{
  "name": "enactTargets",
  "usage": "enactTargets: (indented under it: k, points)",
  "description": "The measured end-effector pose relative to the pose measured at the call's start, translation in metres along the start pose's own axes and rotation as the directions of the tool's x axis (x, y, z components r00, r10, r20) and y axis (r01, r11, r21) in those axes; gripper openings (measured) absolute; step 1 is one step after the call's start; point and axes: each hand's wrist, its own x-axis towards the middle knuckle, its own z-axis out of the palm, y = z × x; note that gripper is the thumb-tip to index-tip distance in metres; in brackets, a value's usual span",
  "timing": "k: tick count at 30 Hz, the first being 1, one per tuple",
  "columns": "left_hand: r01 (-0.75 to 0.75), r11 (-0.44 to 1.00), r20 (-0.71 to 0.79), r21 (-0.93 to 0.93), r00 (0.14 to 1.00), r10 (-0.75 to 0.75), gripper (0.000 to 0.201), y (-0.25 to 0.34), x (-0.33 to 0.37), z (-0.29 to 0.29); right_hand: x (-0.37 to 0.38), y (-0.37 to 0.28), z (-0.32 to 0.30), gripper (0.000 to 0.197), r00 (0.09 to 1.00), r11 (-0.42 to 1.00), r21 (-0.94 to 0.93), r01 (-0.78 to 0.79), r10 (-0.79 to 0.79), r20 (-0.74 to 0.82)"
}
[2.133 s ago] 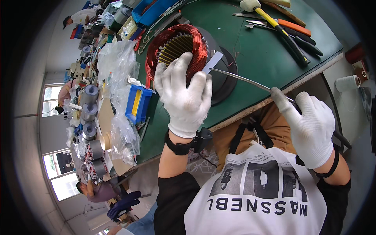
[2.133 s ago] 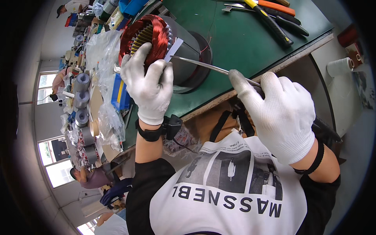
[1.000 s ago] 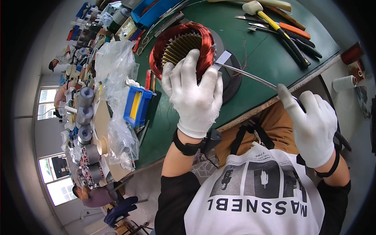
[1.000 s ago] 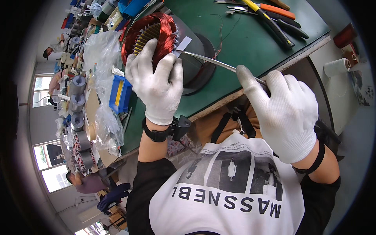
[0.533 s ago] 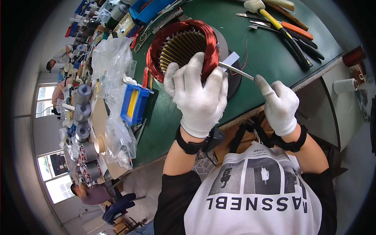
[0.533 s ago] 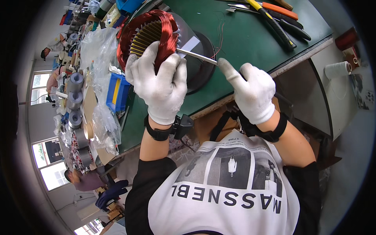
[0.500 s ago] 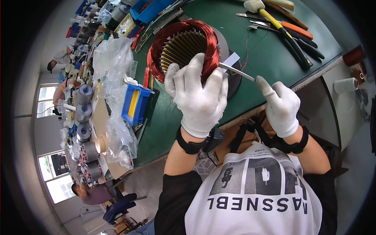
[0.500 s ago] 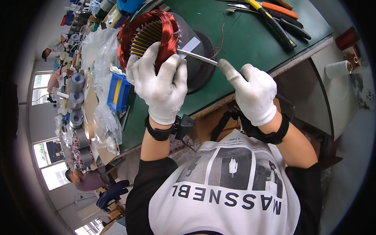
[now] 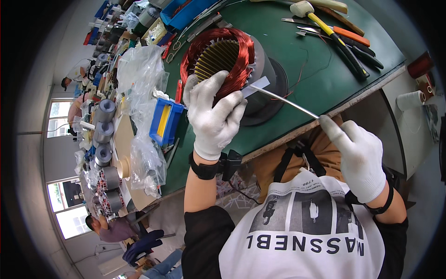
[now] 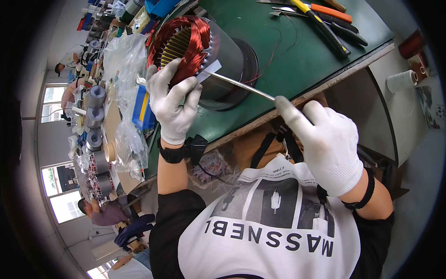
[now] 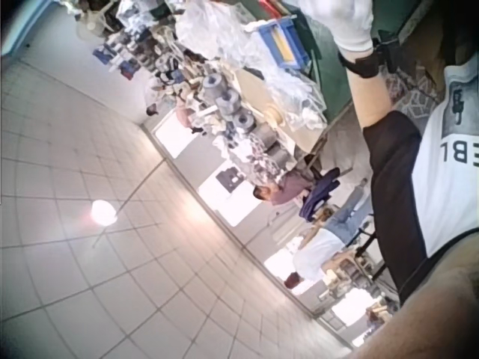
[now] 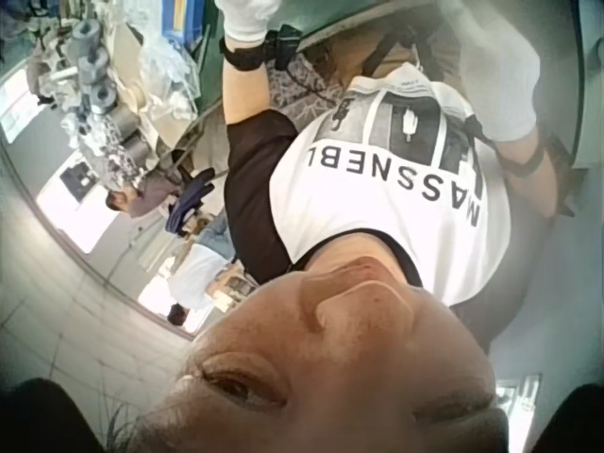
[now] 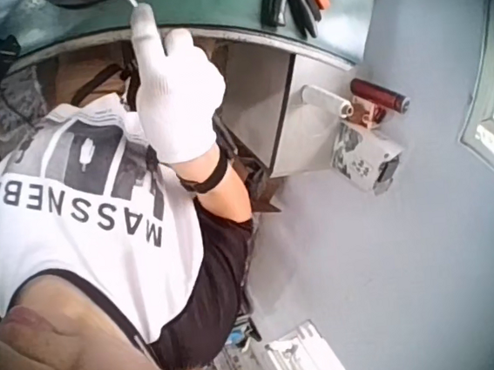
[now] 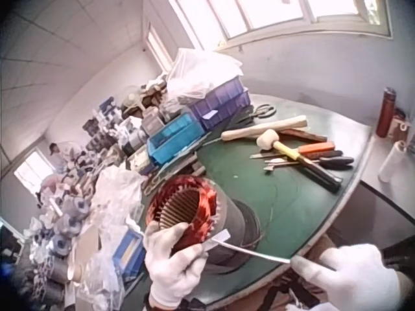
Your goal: Inserting insulating sheets into the slots of an electric motor stator using a screwdriver.
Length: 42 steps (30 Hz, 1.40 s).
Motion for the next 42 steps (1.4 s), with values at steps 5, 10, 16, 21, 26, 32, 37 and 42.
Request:
enactTargets:
  k: [5, 10, 16, 21, 26, 32, 37, 42]
  points:
    - [0.029, 0.999, -0.041, 0.014, 0.999, -0.028, 0.023, 0.006, -0.001, 0.011, -0.002, 0.006, -0.009, 0.052, 0.999, 0.996, -0.087, 0.028, -0.032, -0.038]
    - [0.073, 0.991, -0.104, 0.111, 0.993, -0.062, 0.02, 0.016, 0.006, 0.019, 0.016, -0.002, -0.021, 0.049, 0.991, 0.96, -0.261, 0.102, -0.121, -0.058]
    - [0.083, 0.988, -0.168, 0.132, 0.984, -0.06, 0.019, 0.021, 0.009, 0.029, 0.036, -0.016, -0.011, 0.048, 0.988, 0.929, -0.347, 0.131, -0.153, -0.035]
    - [0.065, 0.99, -0.202, 0.127, 0.979, -0.038, 0.02, 0.015, 0.003, 0.027, 0.041, -0.011, 0.033, 0.046, 0.986, 0.991, -0.117, 0.071, -0.088, -0.141]
    - [0.023, 0.995, -0.159, 0.099, 0.987, -0.007, 0.018, 0.018, -0.005, 0.024, 0.016, -0.011, 0.064, 0.052, 0.978, 0.992, 0.123, -0.002, 0.028, -0.207]
    - [0.063, 0.998, -0.046, -0.015, 0.997, -0.063, 0.021, -0.006, -0.007, 0.001, -0.02, 0.022, -0.002, 0.049, 0.998, 0.996, -0.085, -0.02, 0.015, -0.063]
    - [0.076, 0.951, -0.08, 0.298, 0.995, -0.055, 0.017, 0.031, 0.01, 0.016, -0.014, 0.032, -0.009, 0.051, 0.991, 0.997, -0.067, -0.036, 0.027, -0.133]
    - [0.145, 0.91, -0.074, 0.388, 0.989, -0.126, 0.015, 0.044, 0.034, 0.038, 0.017, 0.034, -0.016, 0.054, 0.995, 0.989, -0.13, 0.065, -0.074, -0.064]
